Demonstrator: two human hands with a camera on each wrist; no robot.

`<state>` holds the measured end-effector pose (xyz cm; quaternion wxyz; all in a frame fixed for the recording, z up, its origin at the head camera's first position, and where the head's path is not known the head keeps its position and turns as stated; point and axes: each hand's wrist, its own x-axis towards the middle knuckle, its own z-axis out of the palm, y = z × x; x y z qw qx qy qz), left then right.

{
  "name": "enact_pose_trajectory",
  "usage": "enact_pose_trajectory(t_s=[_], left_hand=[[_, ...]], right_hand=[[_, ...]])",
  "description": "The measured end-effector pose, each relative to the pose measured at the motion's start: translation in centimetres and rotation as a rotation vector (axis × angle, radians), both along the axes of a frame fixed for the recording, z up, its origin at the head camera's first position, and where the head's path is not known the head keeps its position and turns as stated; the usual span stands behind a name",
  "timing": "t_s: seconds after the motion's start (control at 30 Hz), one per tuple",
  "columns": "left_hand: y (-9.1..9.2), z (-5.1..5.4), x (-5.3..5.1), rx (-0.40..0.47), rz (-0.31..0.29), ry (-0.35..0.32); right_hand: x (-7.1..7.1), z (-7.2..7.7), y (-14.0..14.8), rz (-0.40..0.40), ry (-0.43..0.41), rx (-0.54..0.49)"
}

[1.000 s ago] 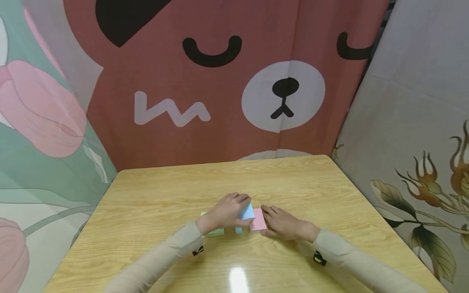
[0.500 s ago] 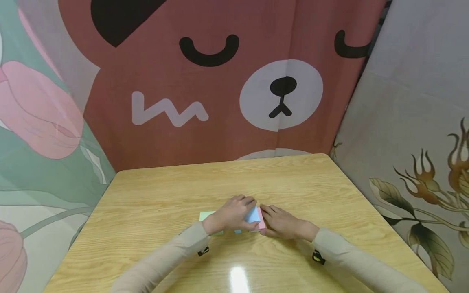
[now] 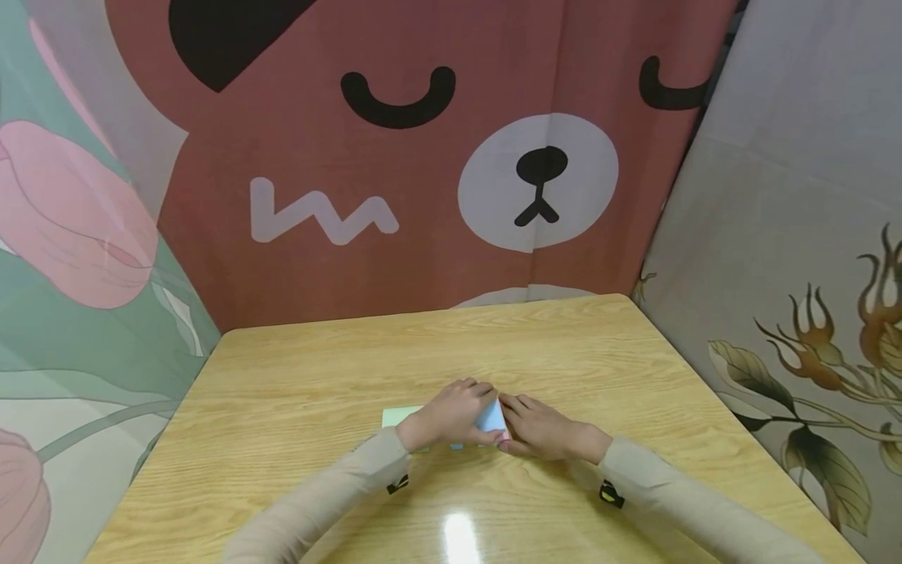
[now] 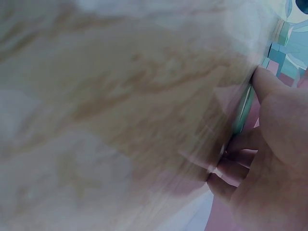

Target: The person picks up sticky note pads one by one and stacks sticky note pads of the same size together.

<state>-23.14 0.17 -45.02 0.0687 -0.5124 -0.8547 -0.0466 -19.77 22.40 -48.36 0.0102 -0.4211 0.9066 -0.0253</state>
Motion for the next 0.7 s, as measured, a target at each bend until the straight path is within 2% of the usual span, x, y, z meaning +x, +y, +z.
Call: enact_pose_trajectory(t_s=[0.43,0.7], left_hand=[[0.7,-0.6,-0.1,-0.036,-0.008,-0.020],[1.0,-1.2,-0.2,-0.067,0.004,-0.036]], right_hand=[[0.2,0.0,0.1,0.042,0.051,-0.038],[0.1,0.0,0.1,0.025,0.050,-0.014]])
